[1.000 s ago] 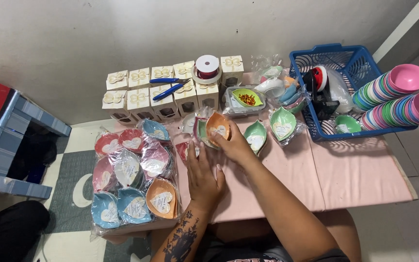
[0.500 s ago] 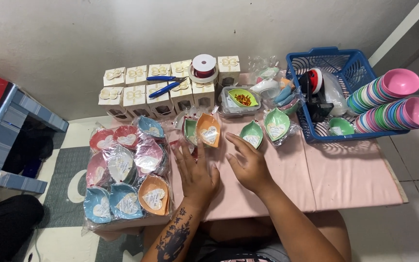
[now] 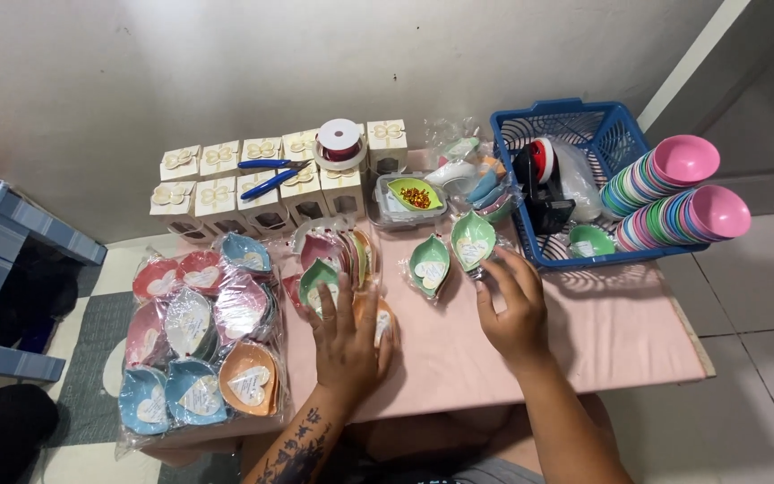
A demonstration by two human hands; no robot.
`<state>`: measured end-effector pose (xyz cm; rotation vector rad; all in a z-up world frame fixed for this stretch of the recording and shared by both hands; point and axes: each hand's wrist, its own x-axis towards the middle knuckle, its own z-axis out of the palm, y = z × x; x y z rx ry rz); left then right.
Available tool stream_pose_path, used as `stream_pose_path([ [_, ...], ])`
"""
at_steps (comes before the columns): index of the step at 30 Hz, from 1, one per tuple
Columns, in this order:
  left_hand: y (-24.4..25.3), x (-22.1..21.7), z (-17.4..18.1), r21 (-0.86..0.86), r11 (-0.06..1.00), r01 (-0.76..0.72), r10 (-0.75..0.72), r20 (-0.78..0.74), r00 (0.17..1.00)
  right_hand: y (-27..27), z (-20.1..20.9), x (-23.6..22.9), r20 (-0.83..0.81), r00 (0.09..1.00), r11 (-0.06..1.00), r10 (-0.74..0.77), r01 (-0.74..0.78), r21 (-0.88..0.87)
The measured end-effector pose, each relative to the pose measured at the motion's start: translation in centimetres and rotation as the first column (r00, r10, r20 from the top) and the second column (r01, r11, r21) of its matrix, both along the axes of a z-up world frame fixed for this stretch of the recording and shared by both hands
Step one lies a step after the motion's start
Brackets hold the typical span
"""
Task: The person is individually packing small, leaf-shaped decorative bowls into plastic bags and arranging them on a table.
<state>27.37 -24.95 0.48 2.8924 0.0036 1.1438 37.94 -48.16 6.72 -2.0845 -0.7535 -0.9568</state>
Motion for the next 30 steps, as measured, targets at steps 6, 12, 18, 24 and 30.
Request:
stream_pose_path([
  [6, -4.5, 3.0, 6.4, -0.130, 0.941, 0.314, -0.324, -0.063, 0.944, -0.6, 5.9, 2.1, -0.027, 0.997, 0.997, 0.069, -0.070, -0.023],
  [12, -4.9, 10.7, 7.5, -0.200, 0.926, 0.321, -0.350, -0.131, 0.927, 0.9, 10.6, 9.2, -0.060, 0.981, 0.977, 0.184, -0.189, -0.102],
  [18, -4.4, 12.4, 5.0, -0.191, 0.946, 0.262, -0.304, -0.238, 0.923, 3.3, 9.2, 20.6, -0.298, 0.949, 0.930, 0.102, -0.197, -0.312],
  [24, -4.7, 11.4, 5.4, -0.219, 0.943, 0.250, -0.304, -0.261, 0.916, 8.2, 7.3, 30.4, -0.333, 0.942, 0.776, -0.051, -0.172, -0.607],
  [30, -5.0, 11.2, 5.0, -0.242, 0.939, 0.245, -0.310, -0.283, 0.908, 13.4, 5.9, 33.3, -0.365, 0.927, 0.511, -0.088, -0.272, -0.816],
])
